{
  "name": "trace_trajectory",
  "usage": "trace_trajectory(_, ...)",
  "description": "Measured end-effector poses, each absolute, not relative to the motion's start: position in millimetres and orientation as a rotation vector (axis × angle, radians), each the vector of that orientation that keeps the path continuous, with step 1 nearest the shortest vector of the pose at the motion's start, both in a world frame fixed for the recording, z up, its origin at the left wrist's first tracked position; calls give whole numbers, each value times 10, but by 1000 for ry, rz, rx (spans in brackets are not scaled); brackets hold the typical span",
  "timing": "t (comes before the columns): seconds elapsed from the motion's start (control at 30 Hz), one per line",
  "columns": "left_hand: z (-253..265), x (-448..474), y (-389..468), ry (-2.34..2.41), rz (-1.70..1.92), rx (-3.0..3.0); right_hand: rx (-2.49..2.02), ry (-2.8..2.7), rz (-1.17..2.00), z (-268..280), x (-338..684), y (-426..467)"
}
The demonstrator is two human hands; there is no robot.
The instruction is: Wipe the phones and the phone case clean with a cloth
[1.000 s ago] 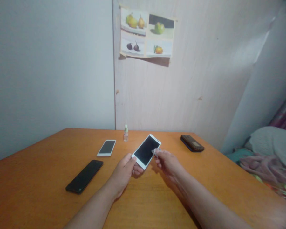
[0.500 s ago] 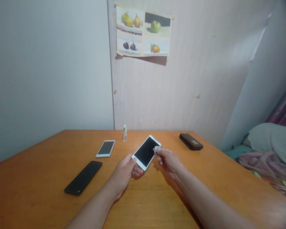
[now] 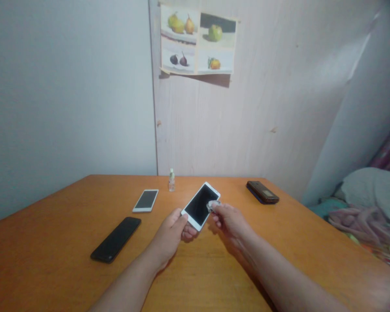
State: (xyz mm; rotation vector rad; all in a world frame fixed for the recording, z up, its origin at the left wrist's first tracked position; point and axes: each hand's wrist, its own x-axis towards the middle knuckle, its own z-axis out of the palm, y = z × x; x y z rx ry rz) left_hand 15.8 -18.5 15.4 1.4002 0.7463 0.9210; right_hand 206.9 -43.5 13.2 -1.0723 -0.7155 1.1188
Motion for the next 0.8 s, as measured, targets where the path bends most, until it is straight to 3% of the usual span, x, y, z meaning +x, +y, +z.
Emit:
trace_trajectory(0.1,153,135,-162,757,971,1374,-1082,-829,1288,18,1832,-488)
trace_trajectory(0.2,175,129,-169,762,967,1383,-1119,-865,1256,-5,1797,-479)
trace_trajectory(0.63,84,135,-148,864,777,1460,-1721,-1241,66,84,2485,-286)
trace_trajectory(0.8,67,153,-154,903,723,1510,-1869,-1408,6,18,2458,-288)
